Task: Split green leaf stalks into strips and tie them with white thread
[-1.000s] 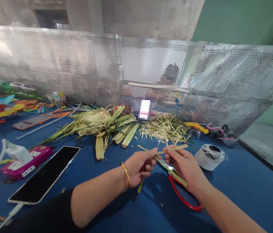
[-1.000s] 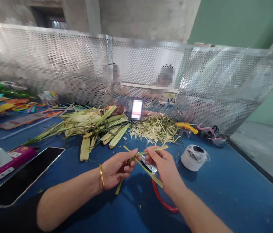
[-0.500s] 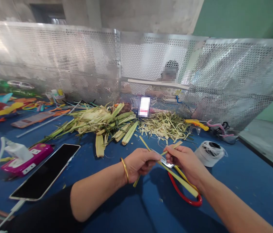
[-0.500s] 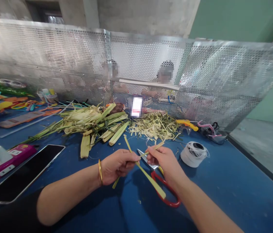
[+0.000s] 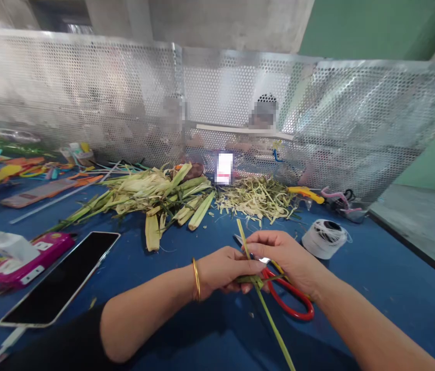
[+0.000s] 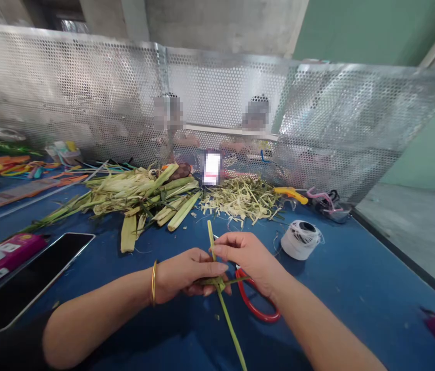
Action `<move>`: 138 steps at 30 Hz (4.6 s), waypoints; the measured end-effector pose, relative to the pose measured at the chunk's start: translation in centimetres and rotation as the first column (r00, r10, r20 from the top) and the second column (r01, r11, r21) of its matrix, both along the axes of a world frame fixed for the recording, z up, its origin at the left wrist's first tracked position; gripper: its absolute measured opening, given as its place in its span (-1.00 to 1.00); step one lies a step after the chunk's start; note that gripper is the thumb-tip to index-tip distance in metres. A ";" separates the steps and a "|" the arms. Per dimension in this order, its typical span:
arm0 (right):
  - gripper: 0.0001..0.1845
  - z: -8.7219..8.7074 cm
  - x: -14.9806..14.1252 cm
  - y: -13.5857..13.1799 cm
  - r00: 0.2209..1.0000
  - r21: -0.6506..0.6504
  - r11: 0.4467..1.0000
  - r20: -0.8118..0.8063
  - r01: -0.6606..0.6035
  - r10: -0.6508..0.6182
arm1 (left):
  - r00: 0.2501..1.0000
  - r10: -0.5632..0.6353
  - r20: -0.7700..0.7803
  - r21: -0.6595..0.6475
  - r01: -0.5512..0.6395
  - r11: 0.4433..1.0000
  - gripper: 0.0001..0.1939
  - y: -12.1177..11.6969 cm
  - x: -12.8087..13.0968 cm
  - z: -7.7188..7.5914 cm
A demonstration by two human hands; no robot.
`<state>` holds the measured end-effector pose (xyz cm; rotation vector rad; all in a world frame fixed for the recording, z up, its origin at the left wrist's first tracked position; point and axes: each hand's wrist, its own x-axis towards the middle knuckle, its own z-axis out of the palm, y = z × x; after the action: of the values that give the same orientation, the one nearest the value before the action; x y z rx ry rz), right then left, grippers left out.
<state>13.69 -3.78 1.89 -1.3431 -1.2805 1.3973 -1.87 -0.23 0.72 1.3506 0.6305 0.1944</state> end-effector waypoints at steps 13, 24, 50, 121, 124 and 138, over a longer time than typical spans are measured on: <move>-0.67 -1.2 -2.0 0.3 0.955 0.242 0.926 0.000 0.289 -0.298 | 0.999 -0.033 -0.012 0.124 0.034 0.992 -0.75 -0.4 0.4 -0.6; -0.69 0.8 2.3 0.8 0.817 0.395 0.913 0.556 -0.102 -0.149 | 0.973 0.227 0.028 -0.095 -0.223 0.970 -0.58 0.4 0.1 -0.2; -0.71 -0.6 -1.7 -2.7 0.159 0.440 0.311 0.754 -0.843 -0.637 | 0.836 0.533 0.133 -0.478 -0.417 0.773 -0.79 1.3 0.4 -0.6; -0.75 -1.9 0.2 -0.6 0.558 0.595 0.739 0.747 -0.317 -0.362 | 0.687 0.706 0.173 -0.385 -0.613 0.690 -0.79 1.8 0.5 -0.4; -0.75 -2.0 0.4 -0.3 0.674 0.530 0.826 0.684 -0.195 -0.280 | 0.728 0.657 0.195 -0.384 -0.560 0.735 -0.75 2.1 0.1 -0.1; -0.76 -1.8 -0.1 0.0 0.880 0.404 0.817 0.059 0.411 -0.471 | 0.840 0.521 0.153 -0.048 -0.520 0.853 -0.61 1.6 0.6 -1.2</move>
<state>13.63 -3.77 0.07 -1.3796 -1.1631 0.6867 -1.31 1.33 -0.49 1.1173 0.8523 0.7381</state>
